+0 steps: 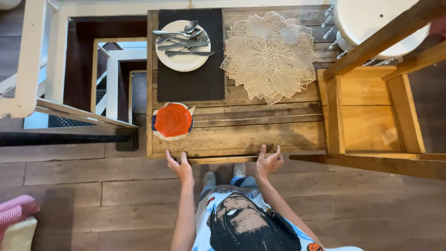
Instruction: Sanding and cleaning wooden chairs and stools.
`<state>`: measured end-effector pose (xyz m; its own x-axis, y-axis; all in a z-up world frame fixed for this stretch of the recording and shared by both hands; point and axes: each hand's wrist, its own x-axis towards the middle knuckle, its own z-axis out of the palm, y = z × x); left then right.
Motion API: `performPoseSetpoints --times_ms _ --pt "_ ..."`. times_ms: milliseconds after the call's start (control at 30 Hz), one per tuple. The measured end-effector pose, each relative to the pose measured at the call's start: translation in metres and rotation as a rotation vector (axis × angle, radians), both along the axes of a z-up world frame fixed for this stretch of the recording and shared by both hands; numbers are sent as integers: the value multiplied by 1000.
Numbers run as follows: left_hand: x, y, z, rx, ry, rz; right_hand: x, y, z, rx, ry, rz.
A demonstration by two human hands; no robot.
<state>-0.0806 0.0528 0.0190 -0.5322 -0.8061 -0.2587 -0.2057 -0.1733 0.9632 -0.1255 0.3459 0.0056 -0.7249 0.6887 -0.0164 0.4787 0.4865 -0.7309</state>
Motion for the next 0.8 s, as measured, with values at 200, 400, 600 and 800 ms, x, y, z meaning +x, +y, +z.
performPoseSetpoints --times_ms 200,400,600,800 --pt "-7 -30 49 -659 -316 -254 -15 -7 75 249 143 237" --pt "-60 -79 56 -1085 -290 -750 -38 -61 112 348 202 397" --pt "-94 -103 53 -1110 -265 -914 -24 -156 123 266 104 408" --pt "-89 -125 4 -1069 -148 -994 16 -198 118 200 103 466"
